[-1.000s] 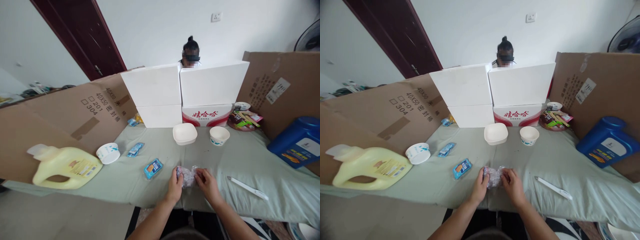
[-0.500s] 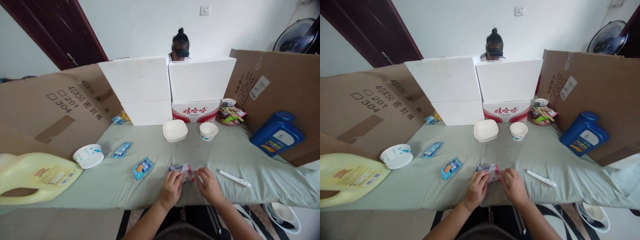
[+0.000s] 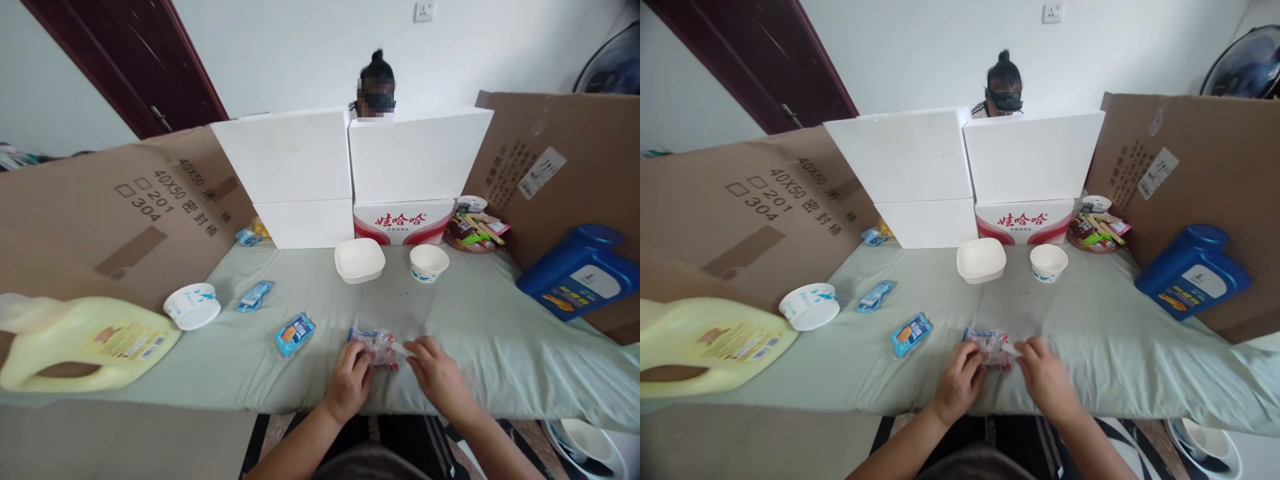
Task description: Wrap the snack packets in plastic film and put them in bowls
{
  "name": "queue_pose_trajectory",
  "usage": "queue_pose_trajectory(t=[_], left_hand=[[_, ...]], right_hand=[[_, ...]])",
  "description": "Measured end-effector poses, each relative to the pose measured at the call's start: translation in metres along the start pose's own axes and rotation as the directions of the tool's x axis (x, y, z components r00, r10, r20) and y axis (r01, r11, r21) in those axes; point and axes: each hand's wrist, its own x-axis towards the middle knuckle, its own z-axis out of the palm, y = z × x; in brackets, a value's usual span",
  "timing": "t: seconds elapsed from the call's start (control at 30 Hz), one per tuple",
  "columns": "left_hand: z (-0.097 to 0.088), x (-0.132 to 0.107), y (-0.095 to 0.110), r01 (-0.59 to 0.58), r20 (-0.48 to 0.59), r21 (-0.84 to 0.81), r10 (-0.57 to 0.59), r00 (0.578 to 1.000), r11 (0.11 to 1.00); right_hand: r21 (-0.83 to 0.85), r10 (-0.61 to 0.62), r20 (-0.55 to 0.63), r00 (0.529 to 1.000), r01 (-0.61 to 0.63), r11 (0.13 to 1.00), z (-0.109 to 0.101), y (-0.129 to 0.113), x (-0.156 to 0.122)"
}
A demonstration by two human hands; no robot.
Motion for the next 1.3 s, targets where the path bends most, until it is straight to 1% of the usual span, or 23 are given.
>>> queue_pose_trajectory(t=[0.1, 0.2, 0.3, 0.4, 0.47, 0.53, 0.57, 0.6, 0.63, 0.67, 0.73, 0.8, 0.83, 0.87, 0.9, 0.93, 0.97, 1.0, 1.03, 1.07, 1.13, 1.17, 1.3], left_hand=[[-0.002, 0.0, 0.001, 0.031, -0.042, -0.018, -0.032, 0.999, 0.999], [-0.004, 0.002, 0.002, 0.062, -0.074, -0.038, -0.064, 0.995, 0.997], [-0.003, 0.002, 0.001, 0.042, -0.104, -0.044, -0.046, 0.993, 0.998], [0.0, 0.001, 0.001, 0.054, -0.146, -0.08, -0.066, 0.987, 0.995], [0.002, 0.0, -0.001, 0.087, -0.153, -0.16, -0.112, 0.982, 0.983], [0.003, -0.002, -0.005, 0.165, -0.149, -0.296, -0.216, 0.965, 0.941], [0.003, -0.003, -0.01, 0.233, -0.151, -0.377, -0.308, 0.939, 0.896], [0.001, -0.003, -0.017, 0.31, -0.159, -0.459, -0.42, 0.893, 0.833], [-0.002, -0.004, -0.025, 0.379, -0.176, -0.541, -0.542, 0.822, 0.751], [-0.006, -0.005, -0.036, 0.425, -0.196, -0.621, -0.655, 0.73, 0.659], [-0.02, -0.006, -0.059, 0.417, -0.25, -0.754, -0.809, 0.532, 0.507], [-0.039, -0.009, -0.076, 0.369, -0.339, -0.793, -0.854, 0.395, 0.485], [-0.049, -0.01, -0.08, 0.369, -0.402, -0.766, -0.84, 0.364, 0.526], [-0.058, -0.012, -0.08, 0.379, -0.472, -0.708, -0.799, 0.373, 0.596], [-0.065, -0.014, -0.075, 0.382, -0.535, -0.625, -0.73, 0.425, 0.681], [-0.07, -0.016, -0.067, 0.36, -0.564, -0.534, -0.64, 0.522, 0.765], [-0.073, -0.016, -0.055, 0.303, -0.54, -0.452, -0.528, 0.655, 0.839], [-0.073, -0.016, -0.042, 0.213, -0.457, -0.393, -0.391, 0.799, 0.895], [-0.071, -0.014, -0.03, 0.11, -0.33, -0.361, -0.236, 0.914, 0.926], [-0.066, -0.011, -0.019, 0.02, -0.191, -0.348, -0.092, 0.977, 0.937], [-0.054, -0.003, -0.006, -0.066, 0.002, -0.31, 0.07, 0.998, 0.949], [-0.047, 0.002, -0.005, -0.057, 0.04, -0.26, 0.069, 0.997, 0.964], [-0.026, 0.017, -0.025, 0.123, 0.08, 0.053, -0.127, 0.989, 0.991]], right_hand=[[-0.024, -0.113, 0.116, 0.987, 0.116, 0.993, 0.015, -0.04, 0.022], [-0.049, -0.102, 0.165, 0.981, 0.112, 0.993, 0.021, -0.048, 0.032], [-0.05, -0.039, 0.186, 0.982, 0.049, 0.998, 0.013, -0.026, 0.025], [-0.112, 0.063, 0.181, 0.982, -0.043, 0.993, -0.001, 0.013, 0.008], [-0.176, 0.135, 0.14, 0.981, -0.11, 0.978, -0.009, 0.041, -0.005], [-0.239, 0.17, 0.06, 0.984, -0.151, 0.959, -0.014, 0.064, -0.015], [-0.266, 0.173, 0.006, 0.985, -0.165, 0.95, -0.015, 0.072, -0.019], [-0.285, 0.168, -0.056, 0.984, -0.177, 0.942, -0.016, 0.077, -0.022], [-0.291, 0.153, -0.116, 0.981, -0.181, 0.939, -0.017, 0.079, -0.023], [-0.278, 0.134, -0.169, 0.976, -0.178, 0.944, -0.018, 0.079, -0.023], [-0.195, 0.092, -0.246, 0.965, -0.142, 0.97, -0.019, 0.07, -0.021], [-0.074, 0.058, -0.292, 0.955, -0.082, 0.994, -0.022, 0.05, -0.017], [-0.011, 0.042, -0.31, 0.95, -0.047, 0.999, -0.023, 0.037, -0.015], [0.05, 0.019, -0.321, 0.947, -0.003, 0.999, -0.024, 0.023, -0.013], [0.112, -0.016, -0.319, 0.948, 0.055, 0.992, -0.024, 0.007, -0.012], [0.173, -0.07, -0.299, 0.952, 0.126, 0.977, -0.024, -0.01, -0.011], [0.235, -0.139, -0.259, 0.956, 0.202, 0.951, -0.022, -0.026, -0.01], [0.287, -0.22, -0.203, 0.954, 0.273, 0.918, -0.02, -0.041, -0.008], [0.322, -0.296, -0.142, 0.945, 0.326, 0.889, -0.016, -0.054, -0.006], [0.336, -0.356, -0.089, 0.93, 0.365, 0.869, -0.011, -0.063, -0.002], [0.303, -0.396, -0.031, 0.918, 0.386, 0.871, 0.002, -0.069, 0.008], [0.262, -0.375, -0.028, 0.927, 0.368, 0.892, 0.008, -0.066, 0.015], [0.001, -0.136, -0.057, 0.989, 0.136, 0.991, 0.026, -0.032, 0.033]])
